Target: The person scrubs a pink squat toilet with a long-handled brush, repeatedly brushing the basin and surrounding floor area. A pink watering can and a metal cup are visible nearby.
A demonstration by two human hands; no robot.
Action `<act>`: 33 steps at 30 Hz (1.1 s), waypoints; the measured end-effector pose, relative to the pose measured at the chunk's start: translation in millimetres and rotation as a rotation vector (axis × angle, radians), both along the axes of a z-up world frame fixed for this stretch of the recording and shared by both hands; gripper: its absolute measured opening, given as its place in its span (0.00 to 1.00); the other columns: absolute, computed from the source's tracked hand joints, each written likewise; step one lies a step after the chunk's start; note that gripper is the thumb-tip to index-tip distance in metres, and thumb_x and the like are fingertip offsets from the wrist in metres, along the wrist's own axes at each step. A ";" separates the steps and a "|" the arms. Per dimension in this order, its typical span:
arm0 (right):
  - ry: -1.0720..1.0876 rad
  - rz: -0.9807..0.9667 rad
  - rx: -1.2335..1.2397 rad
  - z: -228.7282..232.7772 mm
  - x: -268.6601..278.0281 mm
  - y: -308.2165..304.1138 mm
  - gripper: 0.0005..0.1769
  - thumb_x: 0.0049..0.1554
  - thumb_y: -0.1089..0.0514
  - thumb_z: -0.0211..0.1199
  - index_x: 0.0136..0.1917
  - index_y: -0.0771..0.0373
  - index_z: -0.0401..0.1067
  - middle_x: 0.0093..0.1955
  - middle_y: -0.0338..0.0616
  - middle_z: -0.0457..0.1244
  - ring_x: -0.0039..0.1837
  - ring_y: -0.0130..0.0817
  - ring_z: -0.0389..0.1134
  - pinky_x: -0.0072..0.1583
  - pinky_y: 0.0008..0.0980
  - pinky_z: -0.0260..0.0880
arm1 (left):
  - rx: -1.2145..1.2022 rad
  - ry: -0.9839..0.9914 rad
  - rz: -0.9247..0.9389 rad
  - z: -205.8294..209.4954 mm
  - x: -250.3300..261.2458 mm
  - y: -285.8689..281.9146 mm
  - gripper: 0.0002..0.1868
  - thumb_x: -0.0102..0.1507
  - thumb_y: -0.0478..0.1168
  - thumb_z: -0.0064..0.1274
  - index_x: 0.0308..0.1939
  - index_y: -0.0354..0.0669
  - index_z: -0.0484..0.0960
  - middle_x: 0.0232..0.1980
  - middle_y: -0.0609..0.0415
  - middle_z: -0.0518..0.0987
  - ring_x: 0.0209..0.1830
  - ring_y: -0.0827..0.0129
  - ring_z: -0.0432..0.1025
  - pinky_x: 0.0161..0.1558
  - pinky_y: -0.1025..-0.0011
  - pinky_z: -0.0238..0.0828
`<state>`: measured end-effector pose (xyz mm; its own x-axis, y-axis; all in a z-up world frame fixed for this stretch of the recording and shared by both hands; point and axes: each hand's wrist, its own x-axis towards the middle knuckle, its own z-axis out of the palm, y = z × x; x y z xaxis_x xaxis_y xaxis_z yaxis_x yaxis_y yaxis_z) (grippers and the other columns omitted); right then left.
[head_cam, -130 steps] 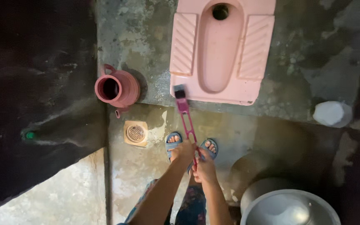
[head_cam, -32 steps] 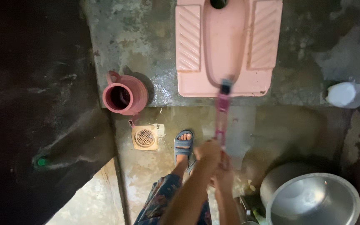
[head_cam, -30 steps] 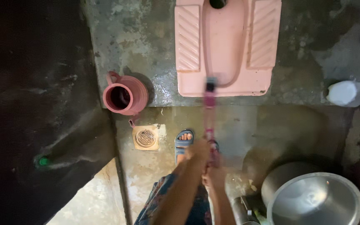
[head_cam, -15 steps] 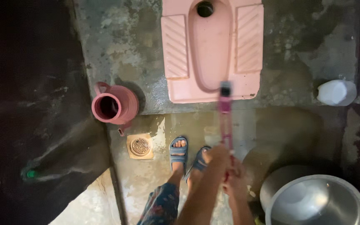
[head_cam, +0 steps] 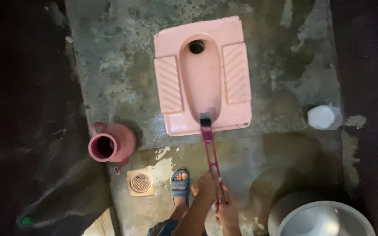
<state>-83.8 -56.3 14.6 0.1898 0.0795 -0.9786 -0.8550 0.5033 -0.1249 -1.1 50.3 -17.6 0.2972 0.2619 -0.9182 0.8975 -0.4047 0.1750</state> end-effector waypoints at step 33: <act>-0.303 -0.286 -0.176 8.1 24.7 -23.5 0.21 0.65 0.61 0.57 0.70 0.59 0.64 0.52 0.50 0.65 0.41 0.31 0.66 0.35 0.28 0.63 | 0.161 -0.088 -0.893 -29.8 39.3 -83.2 0.21 0.75 0.52 0.36 0.57 0.42 0.78 0.45 0.45 0.86 0.48 0.51 0.82 0.46 0.54 0.78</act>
